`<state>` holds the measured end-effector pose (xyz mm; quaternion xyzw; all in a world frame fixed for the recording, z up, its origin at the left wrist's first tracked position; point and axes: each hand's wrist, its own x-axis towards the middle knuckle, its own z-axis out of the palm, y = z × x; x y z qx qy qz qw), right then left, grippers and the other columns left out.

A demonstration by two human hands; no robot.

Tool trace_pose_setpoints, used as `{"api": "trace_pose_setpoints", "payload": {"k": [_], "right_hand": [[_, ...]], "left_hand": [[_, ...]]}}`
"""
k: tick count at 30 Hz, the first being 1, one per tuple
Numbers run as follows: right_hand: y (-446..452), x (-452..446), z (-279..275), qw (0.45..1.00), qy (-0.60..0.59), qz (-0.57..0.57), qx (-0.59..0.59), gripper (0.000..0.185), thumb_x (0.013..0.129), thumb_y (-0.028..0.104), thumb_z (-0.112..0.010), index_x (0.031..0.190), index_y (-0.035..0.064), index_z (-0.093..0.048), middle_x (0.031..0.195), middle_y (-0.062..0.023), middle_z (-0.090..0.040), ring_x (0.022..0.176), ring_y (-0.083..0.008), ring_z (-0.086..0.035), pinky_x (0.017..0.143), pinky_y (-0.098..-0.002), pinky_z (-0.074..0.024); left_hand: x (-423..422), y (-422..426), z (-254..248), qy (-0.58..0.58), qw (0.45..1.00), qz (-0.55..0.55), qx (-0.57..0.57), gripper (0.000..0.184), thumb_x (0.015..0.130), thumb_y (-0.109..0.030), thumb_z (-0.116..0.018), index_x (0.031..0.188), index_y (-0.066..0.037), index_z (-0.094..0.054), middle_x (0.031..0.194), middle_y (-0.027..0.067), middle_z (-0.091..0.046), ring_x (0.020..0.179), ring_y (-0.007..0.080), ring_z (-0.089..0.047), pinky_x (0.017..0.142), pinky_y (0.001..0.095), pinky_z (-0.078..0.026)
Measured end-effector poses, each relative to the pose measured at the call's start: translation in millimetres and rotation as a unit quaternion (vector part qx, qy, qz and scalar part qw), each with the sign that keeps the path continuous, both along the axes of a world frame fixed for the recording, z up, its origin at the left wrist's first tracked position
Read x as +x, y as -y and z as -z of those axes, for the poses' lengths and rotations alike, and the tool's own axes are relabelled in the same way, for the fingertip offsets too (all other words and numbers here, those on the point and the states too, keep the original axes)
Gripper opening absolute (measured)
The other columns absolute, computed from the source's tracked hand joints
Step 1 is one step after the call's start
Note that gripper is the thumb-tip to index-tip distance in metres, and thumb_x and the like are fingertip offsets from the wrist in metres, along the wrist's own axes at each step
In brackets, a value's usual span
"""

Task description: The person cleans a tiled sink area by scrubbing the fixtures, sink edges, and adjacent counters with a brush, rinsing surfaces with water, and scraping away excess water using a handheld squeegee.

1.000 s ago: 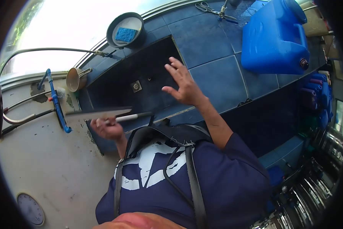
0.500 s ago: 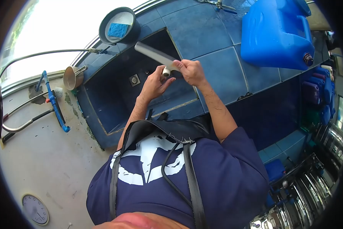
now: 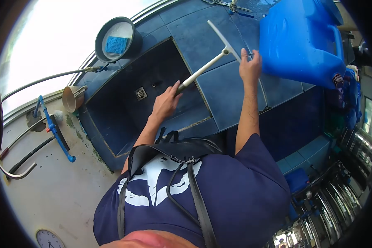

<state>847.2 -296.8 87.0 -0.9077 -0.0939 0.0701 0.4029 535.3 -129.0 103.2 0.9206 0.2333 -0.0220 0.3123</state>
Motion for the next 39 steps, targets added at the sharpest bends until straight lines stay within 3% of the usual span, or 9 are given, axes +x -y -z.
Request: {"api": "trace_pose_setpoints", "payload": {"k": [2,5,10,16,26,30,33,35,39], "right_hand": [[14,14,6,0.957,0.27,0.032,-0.105,0.06,0.096,0.042,-0.069,0.127,-0.008,-0.057,0.129,-0.0283,-0.058,0.124,-0.0425,-0.056,0.105,-0.0474,-0.0456],[28,2,0,0.986,0.155,0.014,-0.059,0.064,0.095,0.039,-0.07,0.133,-0.0093,-0.051,0.144,-0.0326,-0.042,0.135,-0.0476,-0.042,0.112,-0.0505,-0.0386],[51,-40,9,0.99,0.104,-0.011,-0.095,0.063,0.095,0.034,-0.07,0.136,-0.0078,-0.048,0.148,-0.031,-0.037,0.135,-0.0471,-0.043,0.109,-0.0525,-0.0413],[59,-61,7,0.997,-0.012,-0.032,-0.068,0.062,0.096,0.032,-0.071,0.136,-0.0082,-0.047,0.15,-0.0277,-0.034,0.13,-0.0417,-0.049,0.101,-0.0465,-0.0498],[-77,19,5,0.97,0.133,-0.203,0.026,0.053,0.091,0.018,-0.07,0.133,-0.0078,-0.051,0.148,-0.0293,-0.038,0.12,-0.0425,-0.058,0.098,-0.0441,-0.0523],[-191,83,41,0.953,0.172,-0.23,-0.102,0.06,0.089,0.011,-0.064,0.141,-0.0087,-0.042,0.153,-0.0368,-0.03,0.136,-0.0466,-0.047,0.103,-0.0454,-0.0515],[-255,131,47,0.94,0.191,-0.223,-0.174,0.063,0.09,0.012,-0.064,0.144,-0.0079,-0.04,0.151,-0.0384,-0.034,0.132,-0.0464,-0.053,0.102,-0.0451,-0.0531],[-281,161,58,0.924,0.048,-0.214,-0.312,0.064,0.089,0.013,-0.066,0.143,-0.0079,-0.041,0.147,-0.0372,-0.041,0.125,-0.0456,-0.059,0.1,-0.0458,-0.0548],[-286,170,71,0.884,0.101,-0.283,-0.358,0.058,0.087,0.012,-0.069,0.136,-0.0092,-0.048,0.138,-0.0316,-0.05,0.122,-0.0445,-0.061,0.1,-0.0464,-0.0551]], "left_hand": [[49,5,-9,-0.028,0.999,0.023,-0.008,0.051,0.101,-0.027,-0.057,0.15,-0.018,-0.046,0.1,0.0153,-0.062,0.076,0.0376,-0.068,0.065,0.048,-0.055],[111,3,-6,-0.034,0.999,0.036,-0.007,0.051,0.103,-0.026,-0.054,0.153,-0.025,-0.044,0.101,0.0163,-0.061,0.075,0.0382,-0.068,0.067,0.0491,-0.055],[130,-20,-8,-0.049,0.997,0.053,0.024,0.052,0.103,-0.025,-0.052,0.155,-0.026,-0.042,0.098,0.0171,-0.062,0.076,0.0377,-0.069,0.068,0.0489,-0.056],[-8,-59,-48,-0.169,0.985,0.024,0.031,0.052,0.102,-0.025,-0.053,0.154,-0.029,-0.044,0.092,0.0184,-0.062,0.077,0.0399,-0.068,0.069,0.0498,-0.055],[-176,-32,-122,-0.251,0.957,-0.119,0.084,0.056,0.098,-0.02,-0.062,0.152,-0.03,-0.049,0.082,0.0123,-0.059,0.07,0.0348,-0.064,0.065,0.0469,-0.053],[-136,-22,-116,-0.185,0.971,-0.111,0.105,0.054,0.099,-0.024,-0.061,0.151,-0.029,-0.049,0.081,0.0115,-0.058,0.064,0.0352,-0.064,0.059,0.048,-0.054],[-109,-15,-107,-0.131,0.98,-0.117,0.098,0.054,0.098,-0.023,-0.063,0.15,-0.029,-0.051,0.08,0.0093,-0.058,0.062,0.032,-0.064,0.057,0.0453,-0.054],[-102,-11,-102,-0.108,0.983,-0.118,0.095,0.055,0.098,-0.022,-0.064,0.15,-0.03,-0.051,0.079,0.0086,-0.058,0.062,0.0307,-0.063,0.056,0.044,-0.054],[-120,4,-85,-0.077,0.98,-0.167,0.076,0.058,0.097,-0.019,-0.066,0.151,-0.029,-0.05,0.078,0.007,-0.057,0.06,0.0263,-0.062,0.056,0.0404,-0.053]]}}
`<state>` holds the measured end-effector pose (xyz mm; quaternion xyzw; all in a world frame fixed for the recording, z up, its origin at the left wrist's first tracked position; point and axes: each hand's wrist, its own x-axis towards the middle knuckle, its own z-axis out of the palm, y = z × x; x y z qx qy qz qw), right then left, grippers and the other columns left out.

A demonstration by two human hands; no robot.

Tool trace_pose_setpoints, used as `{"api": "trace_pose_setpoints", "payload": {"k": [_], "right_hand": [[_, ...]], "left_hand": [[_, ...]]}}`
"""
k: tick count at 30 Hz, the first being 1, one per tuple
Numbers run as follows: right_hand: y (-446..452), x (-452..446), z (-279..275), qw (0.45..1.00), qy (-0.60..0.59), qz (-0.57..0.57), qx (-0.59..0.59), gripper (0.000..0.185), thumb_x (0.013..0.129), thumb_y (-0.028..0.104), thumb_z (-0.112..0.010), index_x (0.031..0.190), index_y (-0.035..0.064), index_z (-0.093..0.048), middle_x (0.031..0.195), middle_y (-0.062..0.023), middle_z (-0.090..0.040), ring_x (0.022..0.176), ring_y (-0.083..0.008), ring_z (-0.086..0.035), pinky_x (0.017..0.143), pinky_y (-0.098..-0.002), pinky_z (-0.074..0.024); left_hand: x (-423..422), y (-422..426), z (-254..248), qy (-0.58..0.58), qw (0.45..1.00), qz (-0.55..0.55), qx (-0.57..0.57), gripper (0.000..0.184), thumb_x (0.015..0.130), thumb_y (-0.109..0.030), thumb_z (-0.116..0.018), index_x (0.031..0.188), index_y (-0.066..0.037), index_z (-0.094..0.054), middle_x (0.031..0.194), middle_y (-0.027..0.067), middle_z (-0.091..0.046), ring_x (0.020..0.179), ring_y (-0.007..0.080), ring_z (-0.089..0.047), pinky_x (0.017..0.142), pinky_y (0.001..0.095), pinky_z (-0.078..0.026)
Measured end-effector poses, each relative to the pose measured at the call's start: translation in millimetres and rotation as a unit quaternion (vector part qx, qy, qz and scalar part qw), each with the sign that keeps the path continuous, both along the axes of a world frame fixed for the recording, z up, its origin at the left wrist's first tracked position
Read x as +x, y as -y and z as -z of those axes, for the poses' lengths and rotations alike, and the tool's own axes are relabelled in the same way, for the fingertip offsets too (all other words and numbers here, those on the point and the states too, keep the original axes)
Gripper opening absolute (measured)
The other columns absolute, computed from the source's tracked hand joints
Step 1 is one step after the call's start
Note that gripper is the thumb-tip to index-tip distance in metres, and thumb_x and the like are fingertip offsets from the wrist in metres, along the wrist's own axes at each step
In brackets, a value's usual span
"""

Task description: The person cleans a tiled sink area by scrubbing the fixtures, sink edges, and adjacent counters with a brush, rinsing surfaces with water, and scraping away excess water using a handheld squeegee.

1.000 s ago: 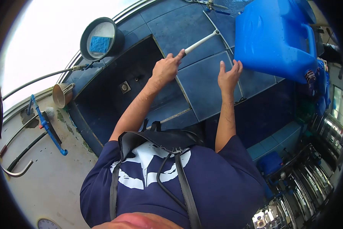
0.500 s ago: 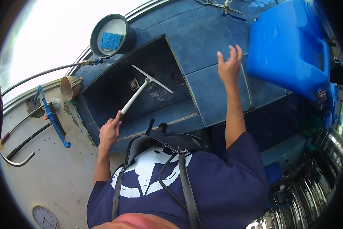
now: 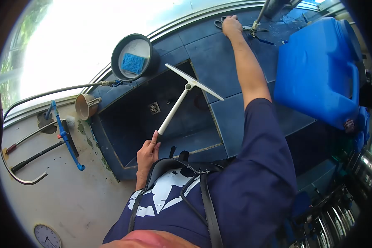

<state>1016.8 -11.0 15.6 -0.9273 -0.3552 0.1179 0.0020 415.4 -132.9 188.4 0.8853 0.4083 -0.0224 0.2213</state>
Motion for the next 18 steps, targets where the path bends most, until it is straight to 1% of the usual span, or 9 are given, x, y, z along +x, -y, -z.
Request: {"api": "trace_pose_setpoints", "payload": {"k": [1,3,5,7,9,12,13,15,18], "right_hand": [[3,0,8,0.999,0.022,-0.029,0.012,0.051,0.084,0.009,-0.07,0.129,-0.0059,-0.052,0.134,-0.0295,-0.052,0.119,-0.0448,-0.062,0.099,-0.0483,-0.0555],[8,1,11,0.996,0.057,-0.069,0.012,0.05,0.081,0.009,-0.072,0.126,-0.0051,-0.053,0.133,-0.0274,-0.051,0.116,-0.0436,-0.063,0.1,-0.0473,-0.0552],[20,-13,0,0.986,0.096,-0.133,0.042,0.042,0.085,0.01,-0.069,0.123,-0.0025,-0.056,0.126,-0.0203,-0.058,0.115,-0.0367,-0.064,0.095,-0.0447,-0.0569],[24,-30,-5,0.973,0.066,-0.145,0.168,0.035,0.084,0.008,-0.068,0.116,0.002,-0.056,0.111,-0.0153,-0.064,0.108,-0.0326,-0.066,0.087,-0.0432,-0.0578],[29,-86,-33,0.948,0.07,-0.232,0.206,0.025,0.082,0.008,-0.067,0.105,0.0058,-0.057,0.097,-0.011,-0.065,0.1,-0.0307,-0.067,0.081,-0.0436,-0.0565],[22,-116,-23,0.924,0.034,-0.314,0.217,0.018,0.081,0.008,-0.068,0.097,0.0071,-0.059,0.096,-0.0102,-0.063,0.098,-0.0311,-0.066,0.08,-0.0438,-0.0557],[22,-122,-19,0.92,0.029,-0.325,0.218,0.018,0.081,0.008,-0.068,0.097,0.0071,-0.059,0.096,-0.0102,-0.063,0.098,-0.0311,-0.066,0.08,-0.0438,-0.0557],[17,-126,-17,0.941,0.014,-0.268,0.208,0.015,0.08,0.008,-0.069,0.092,0.0066,-0.06,0.096,-0.0103,-0.062,0.097,-0.0324,-0.066,0.079,-0.0434,-0.055],[33,-140,-22,0.947,0.009,-0.255,0.198,0.019,0.08,0.001,-0.064,0.098,0.0058,-0.062,0.098,-0.0123,-0.064,0.097,-0.035,-0.066,0.077,-0.0457,-0.0535]], "left_hand": [[-3,3,3,0.014,1.0,-0.015,-0.002,0.058,0.096,-0.018,-0.066,0.151,-0.029,-0.05,0.078,0.0066,-0.057,0.06,0.0253,-0.061,0.056,0.0396,-0.053],[-8,6,3,0.002,1.0,-0.03,-0.008,0.058,0.096,-0.017,-0.067,0.151,-0.029,-0.05,0.079,0.0066,-0.059,0.061,0.0248,-0.062,0.056,0.0395,-0.052],[-22,14,5,0.004,0.997,-0.065,-0.041,0.057,0.096,-0.017,-0.067,0.15,-0.028,-0.052,0.08,0.0069,-0.06,0.061,0.0257,-0.062,0.056,0.0395,-0.052],[-30,19,9,0.006,0.996,-0.071,-0.051,0.057,0.096,-0.017,-0.067,0.15,-0.027,-0.053,0.081,0.0072,-0.061,0.062,0.0266,-0.063,0.057,0.0394,-0.052],[-42,26,11,0.004,0.994,-0.097,-0.049,0.056,0.096,-0.017,-0.067,0.149,-0.027,-0.053,0.082,0.0075,-0.061,0.062,0.0274,-0.063,0.057,0.0394,-0.051],[-53,29,23,0.014,0.995,-0.063,-0.078,0.053,0.095,-0.018,-0.068,0.146,-0.026,-0.057,0.084,0.0087,-0.061,0.063,0.0289,-0.063,0.059,0.0395,-0.051],[-58,32,25,0.013,0.994,-0.076,-0.077,0.053,0.095,-0.018,-0.068,0.146,-0.026,-0.057,0.084,0.0087,-0.061,0.063,0.0289,-0.063,0.059,0.0395,-0.051],[-66,34,30,-0.006,0.995,-0.054,-0.082,0.054,0.095,-0.019,-0.068,0.147,-0.026,-0.055,0.086,0.0087,-0.063,0.065,0.0295,-0.064,0.059,0.04,-0.052],[-79,43,27,-0.037,0.992,-0.078,-0.091,0.054,0.096,-0.02,-0.067,0.148,-0.026,-0.054,0.088,0.0089,-0.064,0.067,0.0304,-0.065,0.06,0.0405,-0.053]]}}
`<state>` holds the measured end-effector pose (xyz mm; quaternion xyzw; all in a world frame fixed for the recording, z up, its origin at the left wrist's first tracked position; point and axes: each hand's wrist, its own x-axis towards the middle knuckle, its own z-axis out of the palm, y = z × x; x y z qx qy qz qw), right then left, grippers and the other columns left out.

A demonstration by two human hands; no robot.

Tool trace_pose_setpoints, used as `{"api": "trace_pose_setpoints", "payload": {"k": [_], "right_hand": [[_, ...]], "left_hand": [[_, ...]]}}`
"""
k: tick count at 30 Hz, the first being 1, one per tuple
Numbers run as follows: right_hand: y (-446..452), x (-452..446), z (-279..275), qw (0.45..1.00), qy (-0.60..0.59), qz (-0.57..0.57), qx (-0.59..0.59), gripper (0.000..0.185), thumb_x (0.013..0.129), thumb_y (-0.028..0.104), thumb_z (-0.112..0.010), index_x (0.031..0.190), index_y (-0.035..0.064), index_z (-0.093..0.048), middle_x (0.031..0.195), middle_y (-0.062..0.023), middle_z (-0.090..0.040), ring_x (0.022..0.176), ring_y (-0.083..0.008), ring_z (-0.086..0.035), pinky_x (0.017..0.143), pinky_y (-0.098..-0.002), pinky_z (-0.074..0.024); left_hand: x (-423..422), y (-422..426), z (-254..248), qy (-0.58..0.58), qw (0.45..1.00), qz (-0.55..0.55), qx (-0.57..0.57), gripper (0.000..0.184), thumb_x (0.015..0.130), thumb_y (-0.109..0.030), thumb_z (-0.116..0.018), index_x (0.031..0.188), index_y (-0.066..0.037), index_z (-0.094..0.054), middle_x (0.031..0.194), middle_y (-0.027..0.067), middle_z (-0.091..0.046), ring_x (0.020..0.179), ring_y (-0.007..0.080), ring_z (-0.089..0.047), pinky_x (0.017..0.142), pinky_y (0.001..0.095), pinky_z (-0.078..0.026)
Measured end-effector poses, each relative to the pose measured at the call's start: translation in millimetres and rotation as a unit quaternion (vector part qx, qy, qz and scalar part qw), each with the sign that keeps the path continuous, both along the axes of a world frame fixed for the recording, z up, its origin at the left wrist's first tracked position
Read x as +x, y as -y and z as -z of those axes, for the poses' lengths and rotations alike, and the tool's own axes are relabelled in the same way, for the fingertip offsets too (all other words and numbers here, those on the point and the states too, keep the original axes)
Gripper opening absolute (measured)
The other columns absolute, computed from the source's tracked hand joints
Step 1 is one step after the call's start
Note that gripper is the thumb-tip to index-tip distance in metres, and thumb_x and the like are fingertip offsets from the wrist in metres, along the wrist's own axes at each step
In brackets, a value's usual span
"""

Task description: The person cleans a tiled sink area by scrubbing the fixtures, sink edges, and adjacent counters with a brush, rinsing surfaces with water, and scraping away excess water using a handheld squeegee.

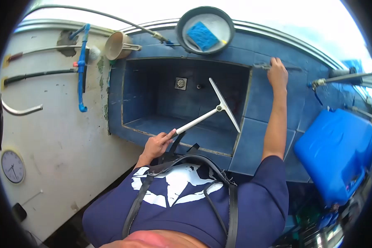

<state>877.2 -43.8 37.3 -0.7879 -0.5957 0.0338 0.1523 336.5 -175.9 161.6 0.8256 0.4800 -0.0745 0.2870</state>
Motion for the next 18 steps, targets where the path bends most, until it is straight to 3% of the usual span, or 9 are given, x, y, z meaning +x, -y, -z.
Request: {"api": "trace_pose_setpoints", "payload": {"k": [2,6,9,11,13,18], "right_hand": [[11,-26,-10,1.0,0.012,0.006,-0.027,0.022,0.08,-0.003,-0.062,0.1,0.0048,-0.061,0.098,-0.0137,-0.064,0.094,-0.0368,-0.066,0.078,-0.047,-0.0535],[29,-136,-56,0.985,-0.093,-0.139,0.05,0.021,0.081,-0.002,-0.059,0.101,0.0034,-0.061,0.096,-0.0156,-0.064,0.087,-0.0377,-0.066,0.075,-0.0459,-0.0535],[32,-235,-67,0.948,-0.114,-0.285,0.078,0.016,0.082,0.005,-0.061,0.097,0.0035,-0.061,0.087,-0.0096,-0.06,0.076,-0.0252,-0.065,0.068,-0.0369,-0.0531],[19,-294,-64,0.926,-0.115,-0.342,0.108,0.015,0.082,0.007,-0.061,0.097,0.0032,-0.061,0.086,-0.0096,-0.06,0.076,-0.0247,-0.065,0.068,-0.0373,-0.053],[-13,-346,-48,0.92,-0.103,-0.352,0.141,0.013,0.083,0.01,-0.06,0.094,0.0031,-0.061,0.085,-0.0094,-0.059,0.076,-0.0238,-0.065,0.068,-0.037,-0.0532],[-140,-432,-5,0.957,-0.047,-0.238,0.16,0.007,0.087,0.011,-0.058,0.089,0.0041,-0.06,0.084,-0.0093,-0.06,0.069,-0.0208,-0.068,0.058,-0.0312,-0.057]], "left_hand": [[-10,10,6,0.01,0.999,-0.038,-0.001,0.054,0.096,-0.02,-0.067,0.148,-0.026,-0.054,0.088,0.0093,-0.064,0.067,0.0309,-0.065,0.061,0.0408,-0.054],[-28,25,22,0.038,0.994,-0.094,-0.026,0.053,0.096,-0.02,-0.067,0.148,-0.025,-0.054,0.089,0.0107,-0.065,0.069,0.0326,-0.066,0.063,0.041,-0.054],[-42,22,36,0.055,0.993,-0.095,-0.037,0.053,0.097,-0.021,-0.065,0.149,-0.026,-0.053,0.087,0.0103,-0.063,0.068,0.0329,-0.065,0.062,0.0421,-0.054],[-50,19,47,0.068,0.993,-0.084,-0.035,0.053,0.098,-0.022,-0.064,0.15,-0.027,-0.052,0.085,0.0096,-0.062,0.066,0.0328,-0.065,0.06,0.0432,-0.053],[-56,14,56,0.071,0.993,-0.085,-0.031,0.053,0.098,-0.023,-0.064,0.15,-0.028,-0.051,0.086,0.0092,-0.063,0.068,0.0331,-0.066,0.06,0.0434,-0.054],[-69,7,55,0.083,0.99,-0.113,-0.023,0.053,0.097,-0.022,-0.066,0.148,-0.029,-0.053,0.087,0.0092,-0.064,0.071,0.033,-0.067,0.063,0.0423,-0.054]]}}
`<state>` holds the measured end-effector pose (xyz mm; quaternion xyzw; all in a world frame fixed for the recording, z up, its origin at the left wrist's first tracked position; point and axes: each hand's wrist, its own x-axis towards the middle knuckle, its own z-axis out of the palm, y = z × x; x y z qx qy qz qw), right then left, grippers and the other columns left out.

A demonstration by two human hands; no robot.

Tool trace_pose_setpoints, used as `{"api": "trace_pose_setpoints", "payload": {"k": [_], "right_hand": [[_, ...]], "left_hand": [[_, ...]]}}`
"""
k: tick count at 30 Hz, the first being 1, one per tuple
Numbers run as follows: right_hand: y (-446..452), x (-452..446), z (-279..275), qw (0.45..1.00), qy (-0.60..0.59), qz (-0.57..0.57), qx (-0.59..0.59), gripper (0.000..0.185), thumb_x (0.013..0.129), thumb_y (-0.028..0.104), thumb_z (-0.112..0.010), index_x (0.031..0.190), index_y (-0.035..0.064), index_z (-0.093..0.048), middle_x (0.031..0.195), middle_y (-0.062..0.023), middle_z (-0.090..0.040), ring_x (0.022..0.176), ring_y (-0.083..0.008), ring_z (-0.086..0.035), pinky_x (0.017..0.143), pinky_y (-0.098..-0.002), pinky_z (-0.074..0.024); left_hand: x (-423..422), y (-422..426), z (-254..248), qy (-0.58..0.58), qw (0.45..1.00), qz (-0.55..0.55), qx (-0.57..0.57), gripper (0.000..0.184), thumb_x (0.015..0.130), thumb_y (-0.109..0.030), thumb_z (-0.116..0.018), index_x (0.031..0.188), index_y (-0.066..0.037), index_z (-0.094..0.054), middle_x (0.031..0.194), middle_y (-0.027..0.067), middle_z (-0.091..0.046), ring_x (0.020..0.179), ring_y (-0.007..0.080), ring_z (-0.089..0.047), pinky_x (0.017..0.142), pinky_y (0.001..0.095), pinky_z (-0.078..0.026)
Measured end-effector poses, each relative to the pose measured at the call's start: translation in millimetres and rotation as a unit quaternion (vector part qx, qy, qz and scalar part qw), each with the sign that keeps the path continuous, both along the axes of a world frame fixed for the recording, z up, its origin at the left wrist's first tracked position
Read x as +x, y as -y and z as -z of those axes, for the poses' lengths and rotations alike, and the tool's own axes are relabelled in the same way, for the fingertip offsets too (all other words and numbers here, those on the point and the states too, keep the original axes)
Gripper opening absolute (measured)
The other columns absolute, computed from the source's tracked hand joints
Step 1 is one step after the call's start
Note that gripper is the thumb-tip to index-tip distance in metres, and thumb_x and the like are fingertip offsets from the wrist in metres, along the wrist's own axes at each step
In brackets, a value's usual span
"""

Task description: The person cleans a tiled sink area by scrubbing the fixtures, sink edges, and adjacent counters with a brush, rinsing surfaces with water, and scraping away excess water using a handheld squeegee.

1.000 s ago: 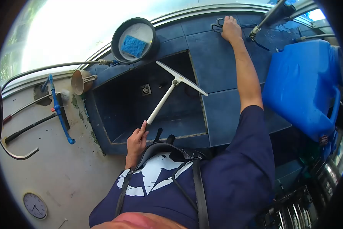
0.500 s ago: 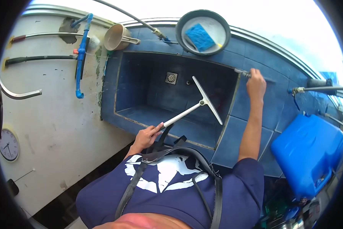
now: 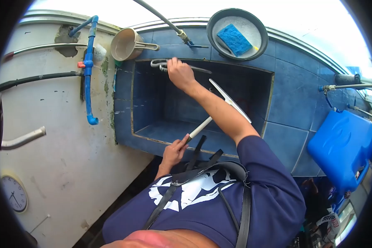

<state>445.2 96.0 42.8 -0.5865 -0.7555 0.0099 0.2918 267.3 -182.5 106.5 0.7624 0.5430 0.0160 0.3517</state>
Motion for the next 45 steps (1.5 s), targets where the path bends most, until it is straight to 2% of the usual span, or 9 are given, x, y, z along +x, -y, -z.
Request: {"api": "trace_pose_setpoints", "payload": {"k": [7,13,15,16,19,22,31,37,45], "right_hand": [[-122,-52,50,0.987,0.044,0.151,-0.033,0.015,0.09,0.012,-0.057,0.095,-0.0002,-0.065,0.087,-0.0134,-0.065,0.069,-0.0226,-0.072,0.052,-0.032,-0.059],[-178,-68,54,0.988,0.033,-0.014,-0.15,0.027,0.089,0.015,-0.057,0.106,-0.003,-0.068,0.112,-0.0266,-0.07,0.09,-0.0297,-0.075,0.069,-0.0423,-0.0629],[-179,-73,56,0.989,0.039,0.047,0.131,0.03,0.09,0.015,-0.056,0.109,-0.0065,-0.066,0.117,-0.029,-0.068,0.103,-0.0302,-0.073,0.075,-0.0395,-0.0629],[-174,-77,54,0.999,-0.039,-0.004,0.023,0.035,0.091,0.015,-0.054,0.113,-0.0107,-0.064,0.12,-0.032,-0.066,0.102,-0.033,-0.072,0.077,-0.039,-0.0623],[-110,-68,36,0.998,-0.003,-0.003,0.059,0.03,0.083,0.012,-0.057,0.103,-0.0077,-0.064,0.11,-0.0265,-0.067,0.079,-0.0292,-0.07,0.063,-0.0351,-0.0567],[-1,-30,-9,0.98,-0.172,-0.078,-0.065,0.035,0.085,0.006,-0.065,0.117,-0.0063,-0.062,0.126,-0.0216,-0.062,0.096,-0.0329,-0.068,0.081,-0.039,-0.0566],[301,94,-89,0.915,-0.241,0.241,-0.217,0.02,0.089,0.011,-0.07,0.104,-0.002,-0.063,0.089,-0.017,-0.068,0.075,-0.0326,-0.069,0.066,-0.0392,-0.0565],[297,140,-64,0.76,-0.463,0.417,-0.183,0.034,0.096,0.016,-0.065,0.118,-0.0058,-0.055,0.094,-0.0238,-0.068,0.081,-0.0405,-0.069,0.072,-0.0453,-0.0539],[286,284,-43,0.851,-0.165,0.485,-0.113,0.059,0.098,0.012,-0.055,0.15,-0.0067,-0.037,0.117,-0.0303,-0.061,0.097,-0.0491,-0.064,0.085,-0.0517,-0.0521]], "left_hand": [[-32,11,4,0.042,0.994,-0.093,-0.029,0.054,0.095,-0.018,-0.07,0.147,-0.025,-0.055,0.082,0.0113,-0.061,0.069,0.0291,-0.062,0.066,0.0373,-0.051],[-54,-17,9,0.024,0.998,-0.018,-0.052,0.054,0.095,-0.018,-0.069,0.147,-0.026,-0.056,0.083,0.0106,-0.062,0.068,0.03,-0.062,0.065,0.0392,-0.051],[-57,-30,10,0.022,0.999,-0.004,-0.047,0.055,0.095,-0.017,-0.07,0.147,-0.026,-0.056,0.083,0.01,-0.062,0.068,0.0296,-0.062,0.064,0.0395,-0.051],[-58,-36,10,0.019,0.999,0.003,-0.034,0.055,0.094,-0.017,-0.07,0.146,-0.026,-0.057,0.083,0.0094,-0.062,0.068,0.0292,-0.063,0.064,0.0397,-0.051],[-61,-50,14,0.019,1.0,0.002,-0.01,0.056,0.094,-0.015,-0.07,0.147,-0.026,-0.057,0.085,0.009,-0.063,0.069,0.0289,-0.063,0.063,0.0396,-0.052],[-61,-54,25,0.017,1.0,0.012,-0.013,0.055,0.096,-0.018,-0.068,0.148,-0.028,-0.054,0.091,0.01,-0.066,0.073,0.0325,-0.067,0.064,0.0425,-0.054],[20,-76,16,0.117,0.981,0.146,0.043,0.058,0.094,-0.013,-0.069,0.148,-0.022,-0.054,0.089,0.0081,-0.064,0.069,0.0278,-0.066,0.058,0.0394,-0.054],[173,-38,-6,0.195,0.968,0.156,-0.011,0.082,0.092,-0.011,-0.069,0.157,0.005,-0.023,0.114,0.0271,-0.068,0.088,0.0451,-0.07,0.07,0.0487,-0.057],[278,-23,-21,0.246,0.923,0.295,-0.02,0.094,0.096,-0.019,-0.068,0.158,0.009,-0.003,0.145,0.0325,-0.047,0.13,0.0416,-0.053,0.106,0.0467,-0.045]]}}
